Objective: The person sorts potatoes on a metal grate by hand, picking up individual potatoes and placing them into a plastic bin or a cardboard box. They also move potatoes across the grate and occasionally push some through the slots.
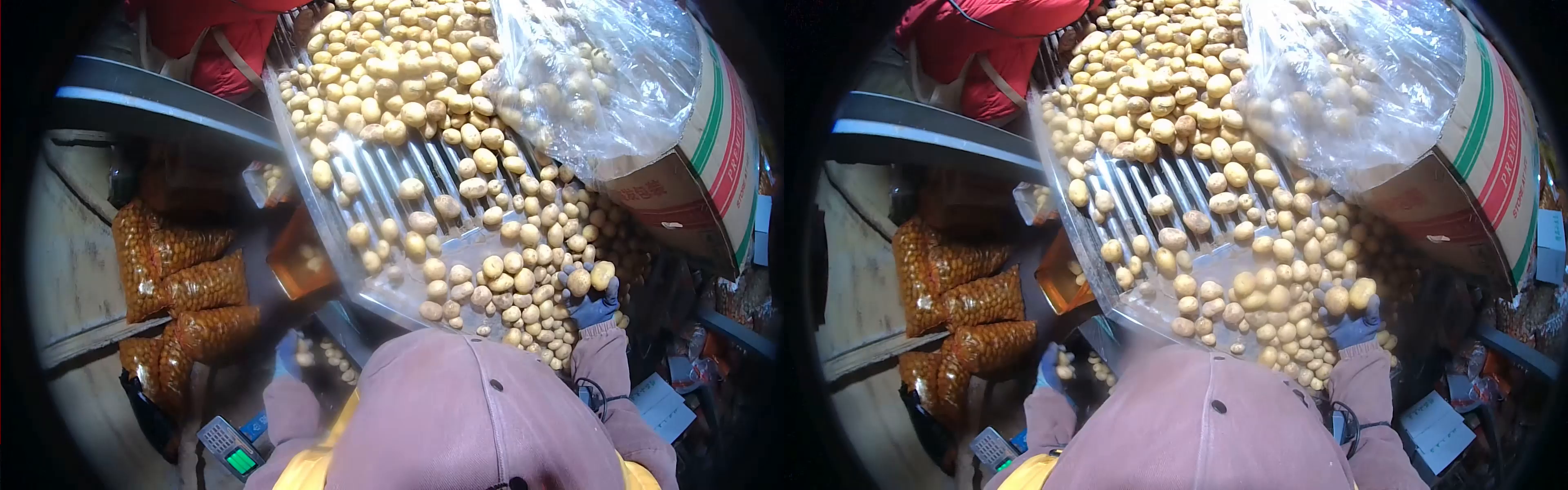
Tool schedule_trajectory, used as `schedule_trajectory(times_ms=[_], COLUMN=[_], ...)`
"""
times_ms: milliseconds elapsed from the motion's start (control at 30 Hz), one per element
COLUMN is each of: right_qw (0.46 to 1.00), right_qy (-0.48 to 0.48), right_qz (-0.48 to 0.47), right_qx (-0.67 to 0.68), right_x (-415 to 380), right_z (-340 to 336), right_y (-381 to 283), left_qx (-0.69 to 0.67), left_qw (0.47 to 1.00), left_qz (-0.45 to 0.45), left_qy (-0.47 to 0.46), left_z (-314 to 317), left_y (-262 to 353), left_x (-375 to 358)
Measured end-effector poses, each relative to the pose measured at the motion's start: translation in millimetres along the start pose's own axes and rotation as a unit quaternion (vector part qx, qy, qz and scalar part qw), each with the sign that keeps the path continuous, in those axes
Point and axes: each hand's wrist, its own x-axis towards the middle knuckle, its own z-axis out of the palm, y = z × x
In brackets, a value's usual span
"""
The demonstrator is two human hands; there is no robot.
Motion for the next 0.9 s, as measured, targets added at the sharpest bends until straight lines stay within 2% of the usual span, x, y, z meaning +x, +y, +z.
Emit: schedule_trajectory(times_ms=[67,133,200,267,300,333,367,433,467,500,567,633,767,900], right_qw=[1.000,0.999,0.998,0.997,0.996,0.998,0.999,0.999,0.998,0.998,0.998,1.000,0.999,0.997], right_qy=[-0.016,-0.034,-0.049,-0.069,-0.080,-0.044,-0.036,-0.020,-0.046,-0.046,-0.046,-0.002,-0.022,-0.042], right_qz=[0.014,0.025,0.032,0.044,0.047,0.041,0.040,0.032,0.030,0.030,0.029,0.015,0.032,0.044], right_qx=[0.005,0.007,0.011,0.009,0.009,0.006,-0.003,-0.021,-0.020,-0.017,-0.011,0.018,0.035,0.036], right_x=[0,3,4,6,7,7,5,5,5,4,3,3,0,6], right_z=[-4,-6,-8,-8,-9,-13,-14,-8,-5,-6,-10,-14,-19,-13], right_y=[-2,-4,-5,-7,-7,-7,-8,-6,-5,-4,-4,0,-2,-3], left_qx=[0.113,0.187,0.226,0.170,0.192,0.153,0.149,0.263,0.306,0.382,0.522,0.605,0.571,0.573], left_qw=[0.987,0.973,0.956,0.920,0.905,0.854,0.852,0.773,0.725,0.724,0.649,0.609,0.651,0.650], left_qz=[-0.045,-0.017,0.140,0.337,0.363,0.495,0.500,0.575,0.610,0.565,0.536,0.507,0.496,0.499], left_qy=[0.107,0.136,0.127,0.108,0.108,0.052,0.031,-0.048,-0.089,-0.104,-0.138,-0.085,-0.071,0.008], left_z=[-18,-7,20,93,110,158,198,260,291,322,360,382,389,399], left_y=[-46,-45,-12,55,70,103,124,146,158,164,158,155,157,141], left_x=[2,-1,3,-22,6,-14,-17,-12,-10,-25,-29,-45,-43,-44])
